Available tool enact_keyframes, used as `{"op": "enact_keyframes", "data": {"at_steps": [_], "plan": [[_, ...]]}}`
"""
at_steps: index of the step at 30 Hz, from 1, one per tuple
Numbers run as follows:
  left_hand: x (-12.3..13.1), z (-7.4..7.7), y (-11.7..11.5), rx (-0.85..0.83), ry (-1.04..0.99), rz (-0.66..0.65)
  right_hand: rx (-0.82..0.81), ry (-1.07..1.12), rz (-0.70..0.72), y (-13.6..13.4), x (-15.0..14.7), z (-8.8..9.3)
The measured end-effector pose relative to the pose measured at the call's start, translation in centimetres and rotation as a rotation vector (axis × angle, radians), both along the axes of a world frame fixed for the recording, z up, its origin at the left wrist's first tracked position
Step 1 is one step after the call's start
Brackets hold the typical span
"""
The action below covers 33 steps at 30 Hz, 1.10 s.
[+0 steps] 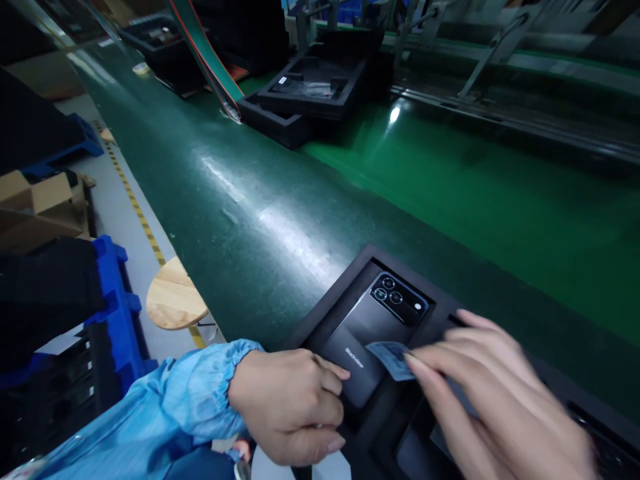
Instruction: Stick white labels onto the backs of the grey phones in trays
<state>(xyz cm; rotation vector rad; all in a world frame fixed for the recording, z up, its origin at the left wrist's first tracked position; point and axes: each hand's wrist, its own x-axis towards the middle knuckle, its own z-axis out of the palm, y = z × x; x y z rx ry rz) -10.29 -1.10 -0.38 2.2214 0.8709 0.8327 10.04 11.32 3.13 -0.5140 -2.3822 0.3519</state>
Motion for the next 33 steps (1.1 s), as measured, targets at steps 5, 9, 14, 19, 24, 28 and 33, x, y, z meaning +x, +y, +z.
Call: {"op": "enact_keyframes", "data": {"at_steps": [5,9,14,19,24,28,33], "plan": [[-0.4,0.3,0.1,-0.006,-0.063,-0.023,-0.159,-0.12,0.038,-0.1,-0.8,-2.7],[-0.5,0.2,0.0,0.003,-0.099,-0.016,-0.127,-0.165,0.042,-0.2,-1.1,-3.5],[-0.5,0.0,0.0,0.003,-0.125,-0.017,-0.107,-0.199,0.061,-0.2,-1.2,-3.1],[-0.5,0.1,0.1,-0.008,-0.117,-0.038,-0.117,-0.216,0.058,-0.3,-1.4,-3.1],[-0.6,0.3,0.2,-0.014,-0.13,-0.042,-0.124,-0.214,0.06,-0.3,-1.4,-2.9],[-0.6,0.2,0.1,-0.02,-0.134,-0.039,-0.115,-0.214,0.051,-0.4,-1.5,-2.7],[-0.5,0.1,0.1,-0.014,-0.143,-0.045,-0.116,-0.219,0.046,-0.5,-1.6,-2.7]]}}
